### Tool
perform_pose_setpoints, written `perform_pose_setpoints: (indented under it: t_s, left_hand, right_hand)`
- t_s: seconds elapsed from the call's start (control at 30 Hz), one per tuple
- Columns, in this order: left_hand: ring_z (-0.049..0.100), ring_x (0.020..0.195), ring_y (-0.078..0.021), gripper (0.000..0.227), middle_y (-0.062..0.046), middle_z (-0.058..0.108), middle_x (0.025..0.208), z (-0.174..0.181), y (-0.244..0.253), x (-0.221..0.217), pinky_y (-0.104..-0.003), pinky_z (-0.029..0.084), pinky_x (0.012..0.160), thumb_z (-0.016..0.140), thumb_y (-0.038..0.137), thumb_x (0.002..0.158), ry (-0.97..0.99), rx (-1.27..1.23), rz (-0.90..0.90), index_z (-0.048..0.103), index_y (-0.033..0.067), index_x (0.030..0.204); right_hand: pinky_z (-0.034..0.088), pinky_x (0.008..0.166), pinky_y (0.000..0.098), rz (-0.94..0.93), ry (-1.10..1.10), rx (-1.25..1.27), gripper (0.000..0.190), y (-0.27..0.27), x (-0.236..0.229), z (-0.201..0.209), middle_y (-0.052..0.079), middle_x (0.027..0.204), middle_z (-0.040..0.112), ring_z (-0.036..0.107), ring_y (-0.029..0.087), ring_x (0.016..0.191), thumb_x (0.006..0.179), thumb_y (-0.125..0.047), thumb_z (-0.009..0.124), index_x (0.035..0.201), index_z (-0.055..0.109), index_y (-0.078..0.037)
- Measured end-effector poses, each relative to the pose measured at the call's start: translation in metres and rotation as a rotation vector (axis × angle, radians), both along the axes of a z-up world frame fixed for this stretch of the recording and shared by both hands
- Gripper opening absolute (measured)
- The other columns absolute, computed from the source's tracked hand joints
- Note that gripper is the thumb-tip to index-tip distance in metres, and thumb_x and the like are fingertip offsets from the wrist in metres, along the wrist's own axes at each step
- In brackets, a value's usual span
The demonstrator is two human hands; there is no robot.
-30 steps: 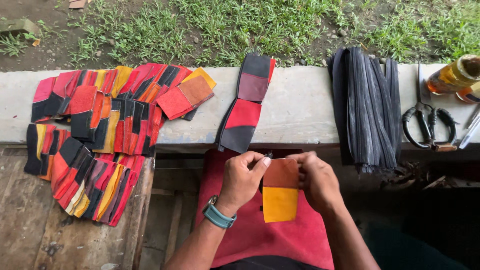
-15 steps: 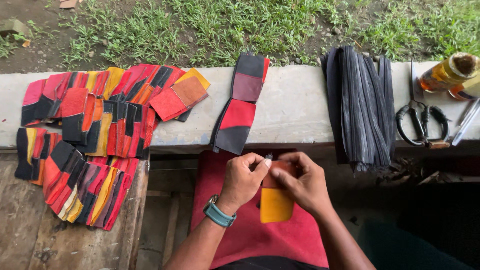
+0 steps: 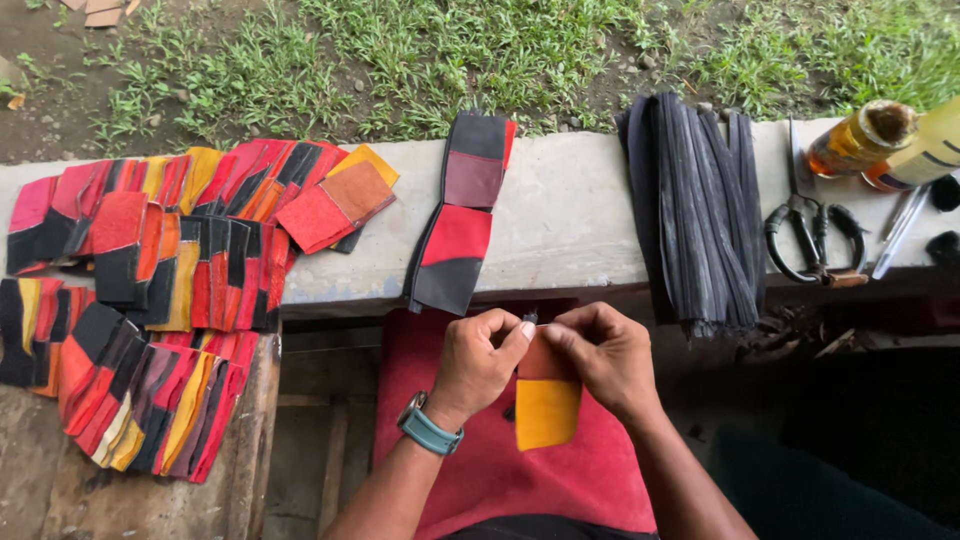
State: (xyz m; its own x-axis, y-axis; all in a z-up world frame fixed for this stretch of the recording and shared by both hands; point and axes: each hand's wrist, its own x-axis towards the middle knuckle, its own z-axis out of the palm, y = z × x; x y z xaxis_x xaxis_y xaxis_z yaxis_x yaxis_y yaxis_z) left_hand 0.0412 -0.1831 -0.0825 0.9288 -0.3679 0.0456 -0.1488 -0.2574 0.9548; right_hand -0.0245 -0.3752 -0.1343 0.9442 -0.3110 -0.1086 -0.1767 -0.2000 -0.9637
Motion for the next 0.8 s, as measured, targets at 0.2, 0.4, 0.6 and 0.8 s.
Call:
perform_pose_setpoints:
  t_s: [0.2, 0.4, 0.6, 0.8]
  left_hand:
    - [0.057, 0.052, -0.0074, 0.024, -0.004, 0.066, 0.057, 0.009, -0.001, -0.004, -0.029, 0.046, 0.049, 0.073, 0.020, 0.091, -0.016, 0.001, 0.113, 0.072, 0.0003, 0.077]
    - [0.058, 0.051, -0.0052, 0.024, -0.002, 0.066, 0.059, 0.010, -0.005, -0.007, -0.027, 0.046, 0.049, 0.072, 0.021, 0.092, -0.101, -0.028, 0.096, 0.071, 0.0016, 0.078]
    - [0.053, 0.054, -0.0033, 0.027, 0.002, 0.062, 0.059, 0.013, 0.002, -0.008, -0.026, 0.044, 0.049, 0.070, 0.022, 0.095, 0.030, -0.103, 0.113, 0.072, 0.0011, 0.078]
    - [0.052, 0.054, -0.0028, 0.025, 0.003, 0.061, 0.058, 0.010, -0.006, -0.012, -0.025, 0.043, 0.048, 0.071, 0.021, 0.094, -0.012, -0.110, 0.120, 0.071, 0.0000, 0.080]
  right_hand:
    - [0.056, 0.067, 0.0218, -0.120, -0.006, 0.493, 0.049, 0.000, 0.014, 0.009, -0.007, 0.094, 0.071, 0.067, 0.004, 0.078, 0.084, -0.008, 0.072, 0.131, 0.059, -0.015]
    - [0.051, 0.073, 0.0242, -0.225, -0.210, 0.109, 0.038, 0.012, 0.015, 0.022, 0.004, 0.095, 0.067, 0.057, 0.011, 0.082, 0.110, -0.009, 0.065, 0.146, 0.069, 0.000]
    - [0.054, 0.096, 0.0229, 0.113, -0.301, 0.252, 0.069, 0.002, 0.014, 0.019, 0.003, 0.125, 0.068, 0.066, 0.010, 0.113, 0.090, 0.000, 0.073, 0.150, 0.039, -0.003]
    - [0.054, 0.081, 0.0306, -0.291, -0.203, 0.020, 0.035, 0.017, 0.021, 0.022, 0.018, 0.106, 0.073, 0.063, 0.012, 0.090, 0.111, -0.005, 0.063, 0.145, 0.073, 0.000]
